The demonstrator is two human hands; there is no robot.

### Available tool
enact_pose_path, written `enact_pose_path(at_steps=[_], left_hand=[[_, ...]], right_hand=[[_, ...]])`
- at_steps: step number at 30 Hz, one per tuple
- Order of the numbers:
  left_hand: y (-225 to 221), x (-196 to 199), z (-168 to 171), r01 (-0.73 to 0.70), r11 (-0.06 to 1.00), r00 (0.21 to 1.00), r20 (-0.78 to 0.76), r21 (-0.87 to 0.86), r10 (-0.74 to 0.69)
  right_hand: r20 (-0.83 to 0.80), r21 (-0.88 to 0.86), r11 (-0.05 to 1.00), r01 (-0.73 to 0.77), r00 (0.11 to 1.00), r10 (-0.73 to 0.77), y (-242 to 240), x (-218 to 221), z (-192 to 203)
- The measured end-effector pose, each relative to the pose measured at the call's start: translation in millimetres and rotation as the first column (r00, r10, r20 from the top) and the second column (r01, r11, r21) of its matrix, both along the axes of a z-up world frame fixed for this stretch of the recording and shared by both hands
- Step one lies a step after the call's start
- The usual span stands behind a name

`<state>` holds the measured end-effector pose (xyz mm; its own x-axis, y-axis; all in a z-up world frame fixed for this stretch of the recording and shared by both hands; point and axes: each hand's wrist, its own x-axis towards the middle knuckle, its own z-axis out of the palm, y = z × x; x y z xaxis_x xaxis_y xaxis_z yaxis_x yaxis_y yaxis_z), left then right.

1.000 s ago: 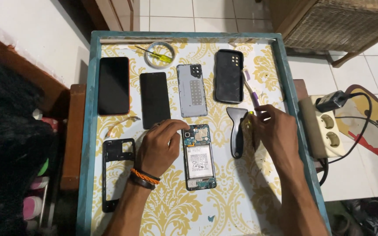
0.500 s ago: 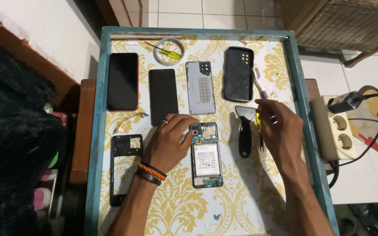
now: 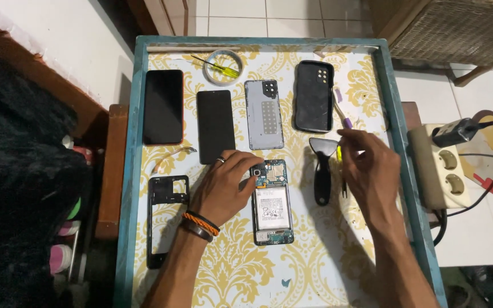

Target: Extracting the battery and internal cables from a disassembled smartphone using a screwdriver on a repair bench.

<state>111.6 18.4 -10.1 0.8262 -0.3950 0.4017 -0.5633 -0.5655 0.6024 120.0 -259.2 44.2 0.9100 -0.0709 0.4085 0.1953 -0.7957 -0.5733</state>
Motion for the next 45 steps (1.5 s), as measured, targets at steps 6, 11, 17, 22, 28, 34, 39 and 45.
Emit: enact_pose_path(at_steps=[6,11,17,22,28,34,39,45], left_hand=[[0.6,0.2,11.5,-0.044,0.997,0.997,0.061,-0.057,0.048],[7.0,2.3,14.7,-0.099,0.985,0.981,0.151,-0.139,0.12],[8.0,4.8,14.2,-0.108,0.988,0.973,0.193,-0.11,0.128],[5.9,5.0,19.7,-0.072,0.993,0.969,0.229,-0.093,0.092],[2.3,3.2,22.1,-0.096,0.992,0.973,0.204,-0.081,0.11],[0.9,1.0,25.6,-0.07,0.994,0.982,0.17,-0.082,0.083],[3.4,1.5,20.0,-0.104,0.995,0.972,0.212,-0.012,0.104],[-0.7,-3.3,35.2,-0.094,0.996,0.984,0.154,0.0,0.093]], right_hand=[[-0.391,-0.214,0.958,0.191,0.882,-0.263,-15.4,3.6,15.4],[-0.347,-0.259,0.955,0.141,0.91,-0.228,-18.5,3.4,6.0],[-0.424,-0.193,0.965,0.178,0.872,-0.246,-20.5,5.8,-1.4],[-0.443,-0.182,0.956,0.23,0.849,-0.288,-27.7,12.5,-17.3],[-0.509,-0.113,0.97,0.214,0.826,-0.241,-34.9,13.5,-15.0],[-0.513,-0.03,0.982,0.186,0.84,-0.175,-31.4,11.8,-4.5],[-0.503,0.4,0.89,0.219,0.864,0.013,-23.1,-15.8,68.6],[-0.333,0.5,0.81,0.307,0.931,-0.147,-53.4,-97.4,105.3]])
